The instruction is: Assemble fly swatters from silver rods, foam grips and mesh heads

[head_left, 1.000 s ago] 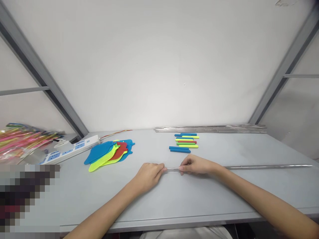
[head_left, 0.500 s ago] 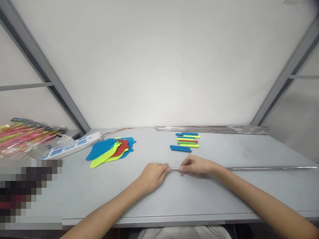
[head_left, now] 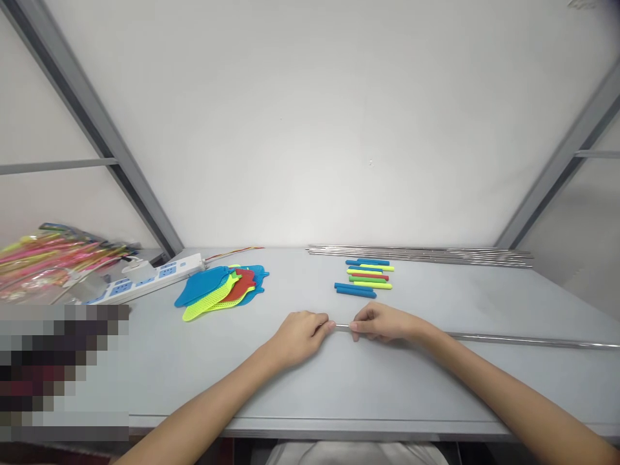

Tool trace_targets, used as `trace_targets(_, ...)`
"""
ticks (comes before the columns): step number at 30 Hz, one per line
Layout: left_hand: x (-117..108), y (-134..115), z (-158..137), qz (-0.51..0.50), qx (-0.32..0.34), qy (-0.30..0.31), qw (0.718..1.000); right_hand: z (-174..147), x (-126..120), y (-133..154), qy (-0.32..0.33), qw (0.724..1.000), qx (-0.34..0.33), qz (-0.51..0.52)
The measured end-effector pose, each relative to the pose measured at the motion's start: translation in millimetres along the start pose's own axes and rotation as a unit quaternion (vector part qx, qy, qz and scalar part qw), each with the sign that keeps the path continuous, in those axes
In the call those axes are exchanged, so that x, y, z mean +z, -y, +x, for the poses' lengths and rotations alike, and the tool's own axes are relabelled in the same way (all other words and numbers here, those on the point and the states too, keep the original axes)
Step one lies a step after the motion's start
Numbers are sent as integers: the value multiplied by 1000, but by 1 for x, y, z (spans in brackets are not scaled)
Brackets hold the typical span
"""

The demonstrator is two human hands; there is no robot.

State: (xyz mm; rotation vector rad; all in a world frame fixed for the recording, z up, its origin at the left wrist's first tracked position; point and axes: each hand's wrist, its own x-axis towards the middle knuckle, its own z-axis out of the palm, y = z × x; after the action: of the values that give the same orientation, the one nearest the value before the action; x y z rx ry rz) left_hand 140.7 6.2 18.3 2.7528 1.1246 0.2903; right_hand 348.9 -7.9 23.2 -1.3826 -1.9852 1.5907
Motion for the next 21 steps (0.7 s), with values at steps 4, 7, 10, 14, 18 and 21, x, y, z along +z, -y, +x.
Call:
trace_targets(4,-5,2,1,-33,-3,14,999,0,0,0,1,1000,-1,5)
trace_targets(7,-10,4,2,-71,-8,28,997,0,1,0,-9,1000,-1,0)
trace_targets(10,-14,7,2,-113,-13,43,993,0,2,0,-16,1000,-6,-6)
trace_targets(14,-19,13,2,-144,-16,48,988,0,2,0,-13,1000,-2,1)
trace_targets(18,-23,23,2,-153,-38,55,986,-1,1,1,0,1000,-3,17)
trace_targets(21,-26,31,2,-163,-59,73,982,-1,2,1,3,1000,-5,23)
